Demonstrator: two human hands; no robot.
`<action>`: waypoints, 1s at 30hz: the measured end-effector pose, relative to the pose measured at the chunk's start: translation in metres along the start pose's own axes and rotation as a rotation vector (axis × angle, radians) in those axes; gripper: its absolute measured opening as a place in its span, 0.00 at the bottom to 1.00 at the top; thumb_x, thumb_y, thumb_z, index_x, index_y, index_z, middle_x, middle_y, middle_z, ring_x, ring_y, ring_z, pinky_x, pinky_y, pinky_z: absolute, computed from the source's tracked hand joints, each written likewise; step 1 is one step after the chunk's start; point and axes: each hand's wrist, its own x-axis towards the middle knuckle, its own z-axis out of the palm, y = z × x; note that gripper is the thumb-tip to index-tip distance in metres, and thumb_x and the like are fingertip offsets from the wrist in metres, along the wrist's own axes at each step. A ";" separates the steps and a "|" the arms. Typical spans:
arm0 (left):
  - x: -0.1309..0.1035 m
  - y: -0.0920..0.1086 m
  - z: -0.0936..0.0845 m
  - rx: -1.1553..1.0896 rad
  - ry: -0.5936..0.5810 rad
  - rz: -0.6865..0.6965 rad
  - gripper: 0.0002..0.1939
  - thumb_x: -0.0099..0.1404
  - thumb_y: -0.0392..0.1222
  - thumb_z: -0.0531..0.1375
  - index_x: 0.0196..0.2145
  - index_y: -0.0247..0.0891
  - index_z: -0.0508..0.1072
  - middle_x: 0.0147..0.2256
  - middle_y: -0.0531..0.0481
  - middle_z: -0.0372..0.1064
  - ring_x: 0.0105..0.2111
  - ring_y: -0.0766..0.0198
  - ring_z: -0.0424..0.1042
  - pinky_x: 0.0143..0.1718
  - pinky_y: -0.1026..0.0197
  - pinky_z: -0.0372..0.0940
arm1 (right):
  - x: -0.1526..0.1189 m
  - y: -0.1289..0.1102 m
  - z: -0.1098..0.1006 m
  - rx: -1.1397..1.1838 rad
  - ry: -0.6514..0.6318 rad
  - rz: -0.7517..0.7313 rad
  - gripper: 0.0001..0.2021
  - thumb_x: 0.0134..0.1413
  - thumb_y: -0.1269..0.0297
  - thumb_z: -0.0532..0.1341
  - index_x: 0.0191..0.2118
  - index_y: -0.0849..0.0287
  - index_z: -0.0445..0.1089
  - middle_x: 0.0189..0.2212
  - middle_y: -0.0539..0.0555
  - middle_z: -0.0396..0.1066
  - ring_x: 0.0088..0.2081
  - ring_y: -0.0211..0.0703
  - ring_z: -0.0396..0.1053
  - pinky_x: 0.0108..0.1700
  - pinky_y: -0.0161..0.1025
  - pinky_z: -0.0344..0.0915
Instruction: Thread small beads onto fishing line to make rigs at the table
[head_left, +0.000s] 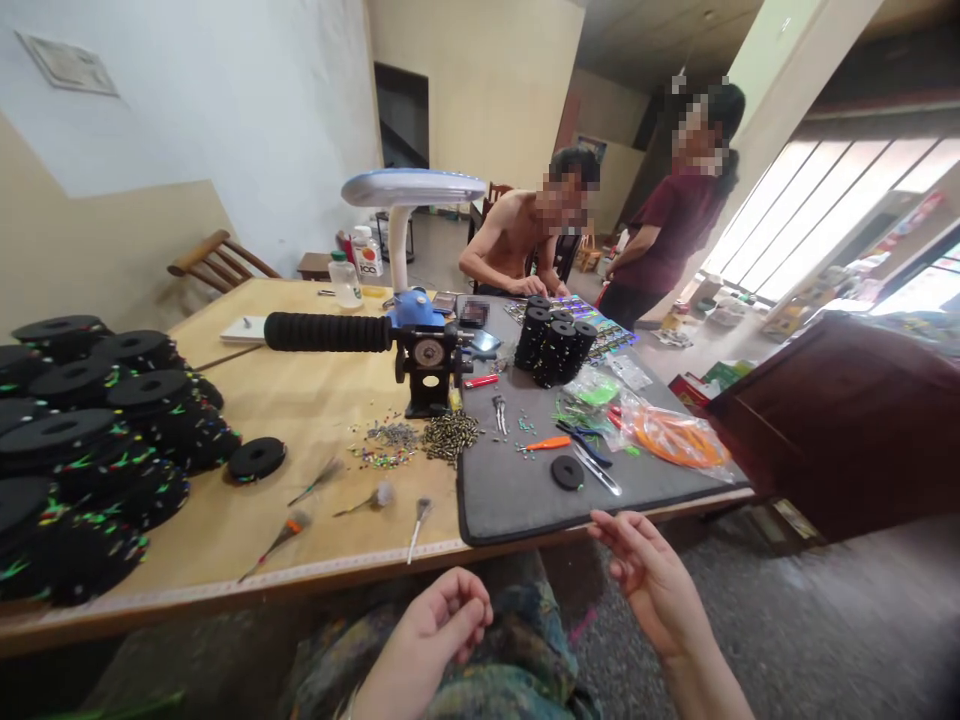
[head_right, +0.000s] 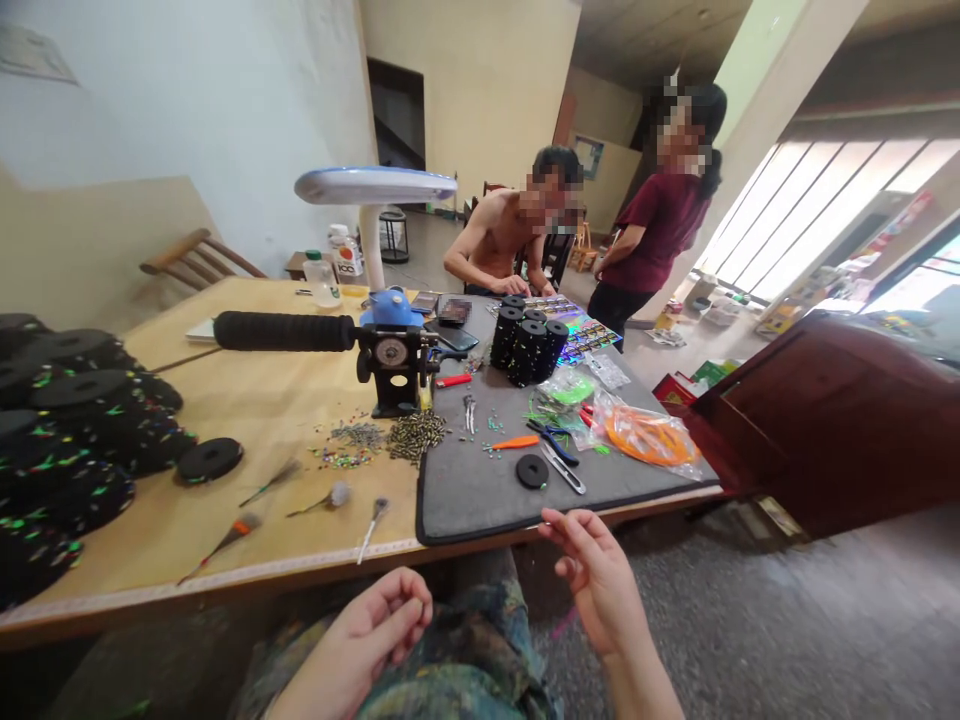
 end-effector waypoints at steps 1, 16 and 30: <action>0.000 -0.002 0.000 -0.016 0.004 -0.008 0.22 0.48 0.58 0.69 0.29 0.36 0.70 0.26 0.53 0.67 0.25 0.68 0.61 0.25 0.67 0.53 | 0.000 -0.001 0.000 -0.002 0.015 -0.011 0.15 0.38 0.61 0.74 0.30 0.57 0.69 0.37 0.54 0.79 0.38 0.46 0.76 0.22 0.27 0.64; 0.014 -0.022 0.009 -0.112 -0.174 -0.140 0.23 0.45 0.55 0.72 0.27 0.37 0.69 0.24 0.53 0.67 0.22 0.71 0.60 0.23 0.68 0.50 | -0.028 -0.019 -0.001 0.038 0.151 -0.109 0.17 0.35 0.59 0.75 0.30 0.58 0.70 0.37 0.56 0.79 0.37 0.48 0.76 0.21 0.28 0.63; 0.034 -0.038 0.019 -0.127 -0.162 -0.119 0.24 0.43 0.57 0.72 0.26 0.36 0.69 0.23 0.53 0.67 0.20 0.73 0.59 0.20 0.69 0.45 | -0.020 -0.006 -0.015 0.074 0.115 -0.045 0.15 0.38 0.60 0.74 0.30 0.58 0.70 0.29 0.50 0.78 0.29 0.38 0.72 0.21 0.26 0.62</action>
